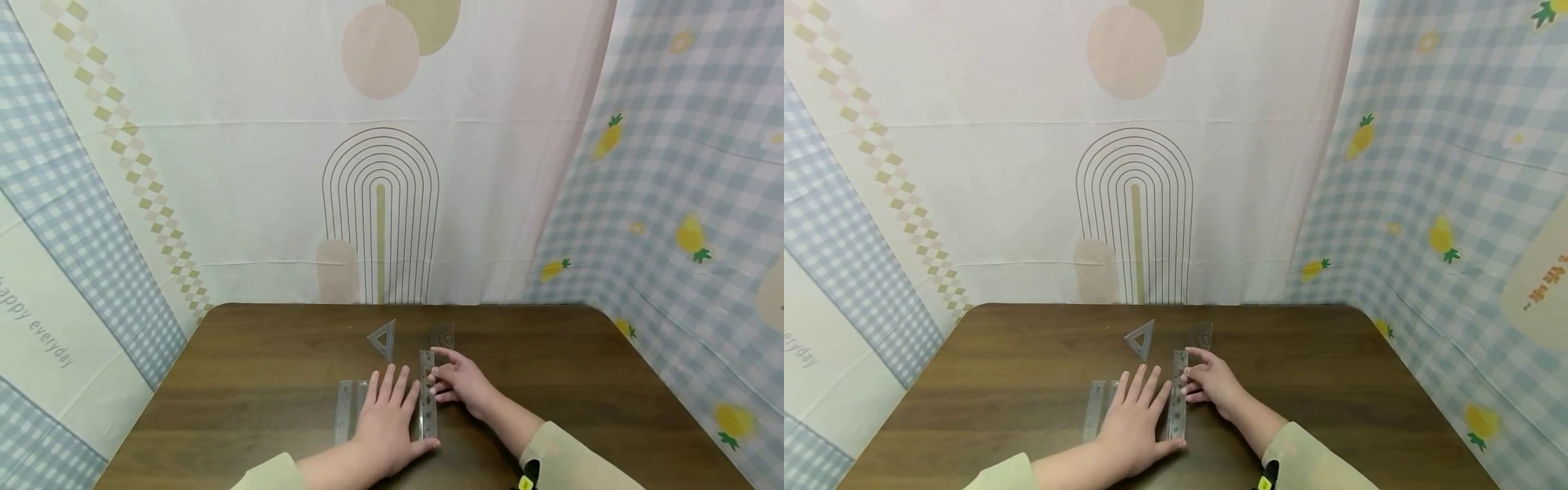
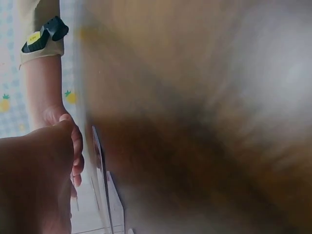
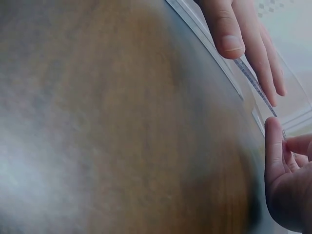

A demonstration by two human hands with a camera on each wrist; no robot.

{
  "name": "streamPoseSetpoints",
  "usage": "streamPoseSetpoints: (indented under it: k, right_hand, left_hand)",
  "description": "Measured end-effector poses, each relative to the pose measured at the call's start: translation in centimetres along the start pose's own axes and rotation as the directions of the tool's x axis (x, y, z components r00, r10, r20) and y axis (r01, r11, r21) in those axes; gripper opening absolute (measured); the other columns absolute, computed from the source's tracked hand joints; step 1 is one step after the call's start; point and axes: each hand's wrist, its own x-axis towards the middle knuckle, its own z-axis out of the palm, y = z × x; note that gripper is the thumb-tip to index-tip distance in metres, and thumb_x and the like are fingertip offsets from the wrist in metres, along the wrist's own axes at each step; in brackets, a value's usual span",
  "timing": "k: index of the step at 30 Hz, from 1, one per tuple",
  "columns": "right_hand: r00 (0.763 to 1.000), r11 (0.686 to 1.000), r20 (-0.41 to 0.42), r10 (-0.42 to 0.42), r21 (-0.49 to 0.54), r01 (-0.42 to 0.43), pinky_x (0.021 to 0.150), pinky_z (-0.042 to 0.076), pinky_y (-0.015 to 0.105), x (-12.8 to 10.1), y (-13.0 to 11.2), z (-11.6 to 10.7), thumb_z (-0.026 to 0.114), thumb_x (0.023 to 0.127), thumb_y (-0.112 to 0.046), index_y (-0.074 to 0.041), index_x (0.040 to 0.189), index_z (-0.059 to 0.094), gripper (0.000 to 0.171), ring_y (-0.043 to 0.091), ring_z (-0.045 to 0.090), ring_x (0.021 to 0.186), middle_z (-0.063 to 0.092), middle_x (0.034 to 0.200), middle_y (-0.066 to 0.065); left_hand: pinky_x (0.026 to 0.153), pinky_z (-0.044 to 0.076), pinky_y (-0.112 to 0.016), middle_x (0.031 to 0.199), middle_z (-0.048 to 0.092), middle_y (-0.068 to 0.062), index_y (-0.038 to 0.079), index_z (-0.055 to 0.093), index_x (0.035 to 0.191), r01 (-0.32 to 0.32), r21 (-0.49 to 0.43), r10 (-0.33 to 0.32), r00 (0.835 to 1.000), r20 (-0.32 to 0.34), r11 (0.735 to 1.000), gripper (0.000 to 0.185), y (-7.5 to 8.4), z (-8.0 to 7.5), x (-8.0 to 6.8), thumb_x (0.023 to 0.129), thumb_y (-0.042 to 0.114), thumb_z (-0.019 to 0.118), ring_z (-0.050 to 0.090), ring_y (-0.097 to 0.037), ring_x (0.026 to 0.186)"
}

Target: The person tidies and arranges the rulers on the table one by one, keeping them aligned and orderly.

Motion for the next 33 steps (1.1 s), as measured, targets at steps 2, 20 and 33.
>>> streamPoseSetpoints:
  k: [2,20,33]
  right_hand:
    - [1.0,1.0,0.005,0.005,-0.013,-0.005,0.064,0.059,0.031,-0.2,0.0,0.2,0.053,0.101,-0.008,-0.005,0.152,0.035,0.054,0.017,0.067,0.072,0.067,0.096,0.014]
    - [0.999,0.996,0.038,0.029,-0.084,-0.026,0.059,0.058,0.033,-1.6,0.3,2.1,0.057,0.097,-0.004,0.001,0.149,0.036,0.056,0.019,0.069,0.066,0.068,0.089,0.015]
    - [0.996,0.985,0.072,0.046,-0.171,-0.033,0.057,0.058,0.034,-1.8,-0.3,2.3,0.059,0.097,-0.005,0.003,0.147,0.039,0.054,0.019,0.068,0.064,0.067,0.088,0.015]
  left_hand:
    - [0.118,0.008,-0.057,0.164,0.019,-0.012,0.019,0.034,0.156,-0.002,0.003,0.002,1.0,0.006,1.0,0.104,0.0,-0.1,-0.4,0.08,0.09,0.028,0.011,-0.036,0.151]
    - [0.117,0.013,-0.057,0.16,0.029,-0.013,0.016,0.047,0.149,-0.046,0.019,0.046,0.998,-0.03,0.999,0.104,-0.1,0.6,-2.9,0.079,0.091,0.029,0.02,-0.036,0.148]
    - [0.117,0.015,-0.056,0.162,0.026,-0.009,0.018,0.045,0.15,-0.032,0.017,0.031,0.998,0.047,0.999,0.104,0.1,0.2,-3.4,0.079,0.092,0.025,0.017,-0.033,0.15]
